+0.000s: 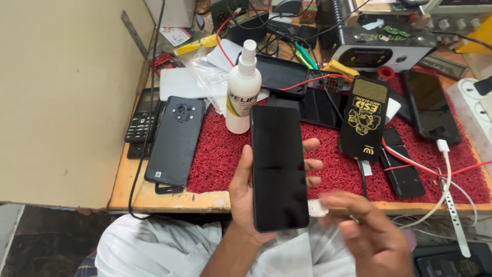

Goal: The person removes the back cover of a smartphone, then uses a green screwdriver to unscrew components inside the camera module area. The back cover is placed on the table, and the phone remains open with internal parts exposed.

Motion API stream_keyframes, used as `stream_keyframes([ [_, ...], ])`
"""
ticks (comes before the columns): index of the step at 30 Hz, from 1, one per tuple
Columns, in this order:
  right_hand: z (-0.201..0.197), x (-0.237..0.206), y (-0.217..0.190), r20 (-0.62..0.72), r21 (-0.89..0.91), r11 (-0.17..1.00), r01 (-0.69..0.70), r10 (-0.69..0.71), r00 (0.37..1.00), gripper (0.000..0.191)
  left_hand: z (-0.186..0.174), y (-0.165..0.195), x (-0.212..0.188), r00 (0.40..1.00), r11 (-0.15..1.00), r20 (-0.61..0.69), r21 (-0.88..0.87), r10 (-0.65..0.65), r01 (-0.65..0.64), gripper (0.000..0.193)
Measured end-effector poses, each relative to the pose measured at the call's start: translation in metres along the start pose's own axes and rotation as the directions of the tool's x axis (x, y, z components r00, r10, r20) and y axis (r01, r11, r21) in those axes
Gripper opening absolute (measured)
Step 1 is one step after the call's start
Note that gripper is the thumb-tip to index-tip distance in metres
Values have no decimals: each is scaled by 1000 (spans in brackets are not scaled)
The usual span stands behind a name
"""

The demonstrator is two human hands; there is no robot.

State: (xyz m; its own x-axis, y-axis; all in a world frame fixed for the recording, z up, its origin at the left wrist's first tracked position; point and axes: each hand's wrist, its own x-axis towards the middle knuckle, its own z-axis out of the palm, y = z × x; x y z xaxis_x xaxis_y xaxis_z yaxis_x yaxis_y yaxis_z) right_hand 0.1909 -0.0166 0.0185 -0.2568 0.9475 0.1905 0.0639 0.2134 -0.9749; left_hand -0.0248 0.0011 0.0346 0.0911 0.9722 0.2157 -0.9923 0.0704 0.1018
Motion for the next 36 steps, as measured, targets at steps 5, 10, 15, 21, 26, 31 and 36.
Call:
stream_keyframes([
  [5, -41, -12, 53, 470, 204, 807, -555, 416, 778, 86, 6, -1, -1, 991, 974, 128, -227, 29, 0, 79],
  [10, 6, -28, 44, 294, -128, 664, -737, 735, 611, 83, -2, -16, -1, 992, 900, 116, -426, -47, 92, 86],
  [15, 44, -20, 10, 108, -353, 797, -490, 555, 825, 78, -14, -27, -5, 981, 910, 180, -393, -67, 134, 80],
  [21, 37, -21, 12, 243, -292, 886, -359, 432, 869, 74, -24, -28, -6, 978, 893, 193, -423, -75, 152, 79],
  [26, 6, -49, 40, 292, -630, 758, 165, 34, 956, 24, -35, -27, -8, 972, 878, 219, -446, -81, 174, 73],
  [31, 19, -67, 40, 475, -780, 406, 476, -111, 873, 57, -60, -29, -12, 962, 846, 228, -474, -149, 244, 79],
  [36, 37, -44, 0, 179, -609, 736, 296, -236, 955, 59, -81, -27, -21, 955, 857, 158, -422, -251, 295, 60],
])
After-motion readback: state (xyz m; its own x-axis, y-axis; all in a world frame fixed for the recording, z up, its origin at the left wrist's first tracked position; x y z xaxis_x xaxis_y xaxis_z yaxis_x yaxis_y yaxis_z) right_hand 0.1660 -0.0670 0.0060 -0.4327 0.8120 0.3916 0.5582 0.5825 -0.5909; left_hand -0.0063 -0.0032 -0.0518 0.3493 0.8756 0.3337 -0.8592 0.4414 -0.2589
